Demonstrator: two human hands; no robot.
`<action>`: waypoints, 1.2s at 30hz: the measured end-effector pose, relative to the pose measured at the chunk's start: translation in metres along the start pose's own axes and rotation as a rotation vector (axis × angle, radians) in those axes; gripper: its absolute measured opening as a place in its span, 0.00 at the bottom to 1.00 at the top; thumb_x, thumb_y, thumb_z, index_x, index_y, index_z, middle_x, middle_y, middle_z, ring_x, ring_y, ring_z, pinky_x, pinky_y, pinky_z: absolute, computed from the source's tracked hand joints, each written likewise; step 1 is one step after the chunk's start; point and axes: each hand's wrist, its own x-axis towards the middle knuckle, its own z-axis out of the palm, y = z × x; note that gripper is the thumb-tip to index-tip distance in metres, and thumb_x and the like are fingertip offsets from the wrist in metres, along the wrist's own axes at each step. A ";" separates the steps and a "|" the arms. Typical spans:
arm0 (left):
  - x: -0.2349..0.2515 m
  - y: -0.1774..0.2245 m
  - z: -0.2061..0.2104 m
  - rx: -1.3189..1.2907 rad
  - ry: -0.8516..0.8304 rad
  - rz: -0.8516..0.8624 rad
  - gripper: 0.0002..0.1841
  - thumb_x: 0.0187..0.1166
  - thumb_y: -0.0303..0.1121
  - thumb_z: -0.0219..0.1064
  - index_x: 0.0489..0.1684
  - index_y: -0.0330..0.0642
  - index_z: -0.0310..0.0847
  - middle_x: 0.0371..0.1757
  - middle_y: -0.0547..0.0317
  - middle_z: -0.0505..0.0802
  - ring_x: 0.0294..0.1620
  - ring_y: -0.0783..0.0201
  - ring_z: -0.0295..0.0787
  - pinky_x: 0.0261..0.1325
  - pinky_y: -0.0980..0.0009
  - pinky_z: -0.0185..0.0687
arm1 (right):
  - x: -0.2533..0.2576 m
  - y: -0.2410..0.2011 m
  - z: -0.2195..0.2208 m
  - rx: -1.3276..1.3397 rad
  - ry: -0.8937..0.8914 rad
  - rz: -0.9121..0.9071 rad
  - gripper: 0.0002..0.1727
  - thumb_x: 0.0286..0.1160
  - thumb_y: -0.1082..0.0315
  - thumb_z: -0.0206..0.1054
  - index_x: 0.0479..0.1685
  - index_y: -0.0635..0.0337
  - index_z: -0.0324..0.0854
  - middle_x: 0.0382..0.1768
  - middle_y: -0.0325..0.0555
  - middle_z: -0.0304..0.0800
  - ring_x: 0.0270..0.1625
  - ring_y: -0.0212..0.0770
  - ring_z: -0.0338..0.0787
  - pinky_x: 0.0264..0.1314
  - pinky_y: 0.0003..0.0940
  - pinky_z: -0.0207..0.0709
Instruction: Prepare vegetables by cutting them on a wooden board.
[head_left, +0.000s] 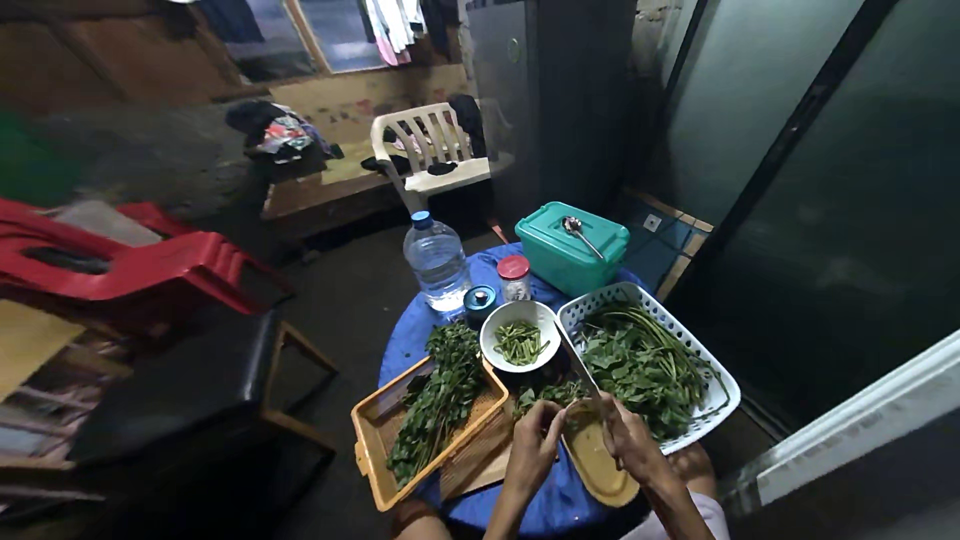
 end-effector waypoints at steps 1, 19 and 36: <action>0.004 0.002 0.007 -0.036 0.001 -0.010 0.11 0.84 0.34 0.65 0.47 0.33 0.87 0.34 0.57 0.92 0.32 0.70 0.89 0.42 0.71 0.87 | 0.000 0.002 -0.001 0.046 0.010 0.007 0.32 0.92 0.47 0.40 0.83 0.57 0.70 0.22 0.41 0.79 0.18 0.36 0.75 0.26 0.38 0.76; 0.066 -0.002 0.075 -0.275 -0.115 -0.327 0.08 0.83 0.31 0.68 0.42 0.35 0.88 0.31 0.61 0.91 0.28 0.73 0.84 0.35 0.76 0.82 | 0.045 0.036 -0.024 0.382 0.201 0.162 0.36 0.94 0.44 0.31 0.73 0.59 0.76 0.16 0.35 0.68 0.14 0.33 0.69 0.19 0.33 0.72; 0.061 0.006 0.069 -0.437 -0.355 -0.422 0.10 0.88 0.31 0.61 0.49 0.36 0.88 0.41 0.63 0.92 0.39 0.76 0.85 0.47 0.76 0.81 | 0.021 0.030 -0.043 0.303 0.042 0.160 0.31 0.95 0.45 0.35 0.83 0.52 0.69 0.28 0.40 0.78 0.17 0.31 0.71 0.23 0.30 0.72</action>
